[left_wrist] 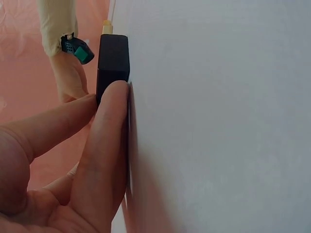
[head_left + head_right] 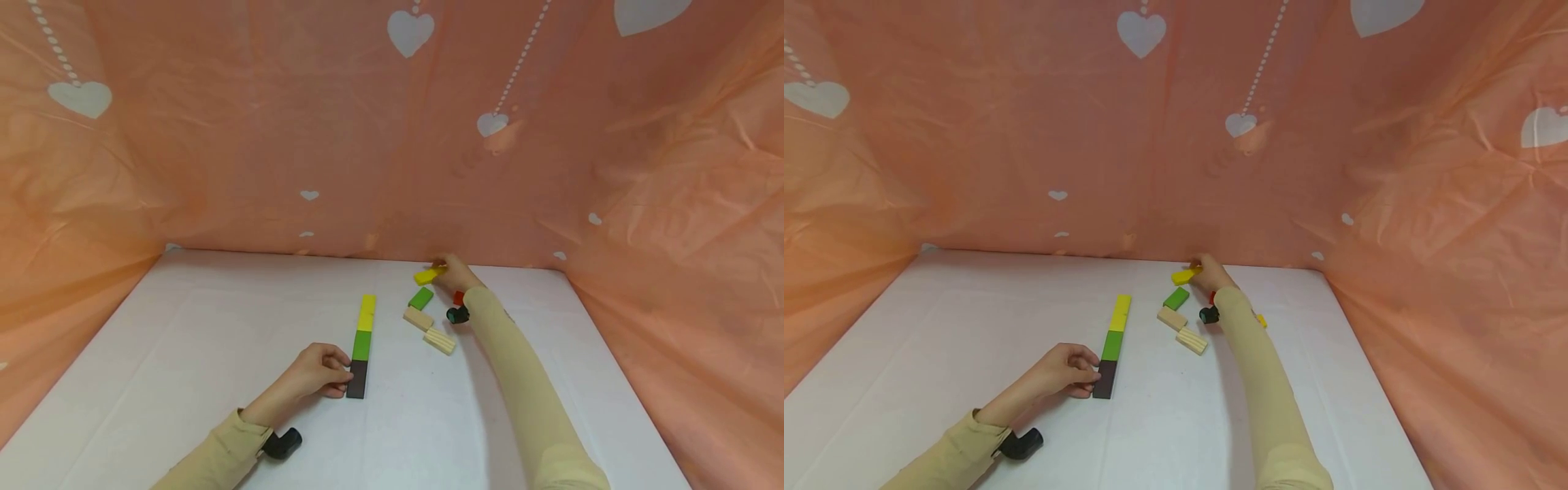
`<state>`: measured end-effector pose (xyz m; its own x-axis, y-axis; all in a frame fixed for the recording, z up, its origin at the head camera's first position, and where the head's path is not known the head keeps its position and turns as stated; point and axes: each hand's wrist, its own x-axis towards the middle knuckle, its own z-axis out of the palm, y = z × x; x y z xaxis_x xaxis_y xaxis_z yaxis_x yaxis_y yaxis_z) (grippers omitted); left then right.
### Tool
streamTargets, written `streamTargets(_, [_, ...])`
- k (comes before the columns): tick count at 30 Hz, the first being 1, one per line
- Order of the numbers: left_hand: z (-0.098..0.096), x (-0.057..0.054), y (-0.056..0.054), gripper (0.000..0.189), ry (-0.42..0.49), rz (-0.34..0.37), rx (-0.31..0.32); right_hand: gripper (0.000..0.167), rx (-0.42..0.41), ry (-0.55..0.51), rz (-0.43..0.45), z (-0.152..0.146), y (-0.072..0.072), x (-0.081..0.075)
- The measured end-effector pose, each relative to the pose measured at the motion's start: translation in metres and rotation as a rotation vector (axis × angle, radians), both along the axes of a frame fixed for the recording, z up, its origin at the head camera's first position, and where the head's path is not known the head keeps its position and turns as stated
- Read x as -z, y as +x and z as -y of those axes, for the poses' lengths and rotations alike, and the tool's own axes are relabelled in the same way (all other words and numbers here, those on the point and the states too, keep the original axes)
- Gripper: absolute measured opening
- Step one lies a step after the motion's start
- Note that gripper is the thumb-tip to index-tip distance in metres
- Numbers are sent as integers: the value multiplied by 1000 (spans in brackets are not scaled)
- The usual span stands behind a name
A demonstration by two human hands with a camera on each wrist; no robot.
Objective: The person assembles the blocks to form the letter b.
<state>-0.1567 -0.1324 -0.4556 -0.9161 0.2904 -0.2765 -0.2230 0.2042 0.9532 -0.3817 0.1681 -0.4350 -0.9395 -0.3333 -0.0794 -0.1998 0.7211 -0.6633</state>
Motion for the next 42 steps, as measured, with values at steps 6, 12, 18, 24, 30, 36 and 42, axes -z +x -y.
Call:
streamTargets(6, [-1, -1, 0, 25, -7, -6, 4, 40, -38, 40, -21, -3, 0, -1])
streamTargets(12, [-4, -1, -1, 25, -22, 1, -10, 38, -55, 65, -8, -6, 2, -1])
streamTargets(18, [-5, 1, -2, 24, -17, -1, -9, 35, -69, 84, 11, -7, 3, -1])
streamTargets(24, [-5, 0, -3, 24, -11, -7, -8, 35, -65, 88, 31, -6, 2, 0])
streamTargets(30, [-5, 0, -2, 23, -24, 13, -36, 36, -50, 101, 56, -1, 7, -3])
streamTargets(36, [-4, -1, 0, 23, -38, 15, -37, 37, -23, 114, 47, 3, 13, -6])
streamTargets(42, [-3, 0, 1, 24, -20, 9, -23, 37, -64, 127, -9, 4, 14, -4])
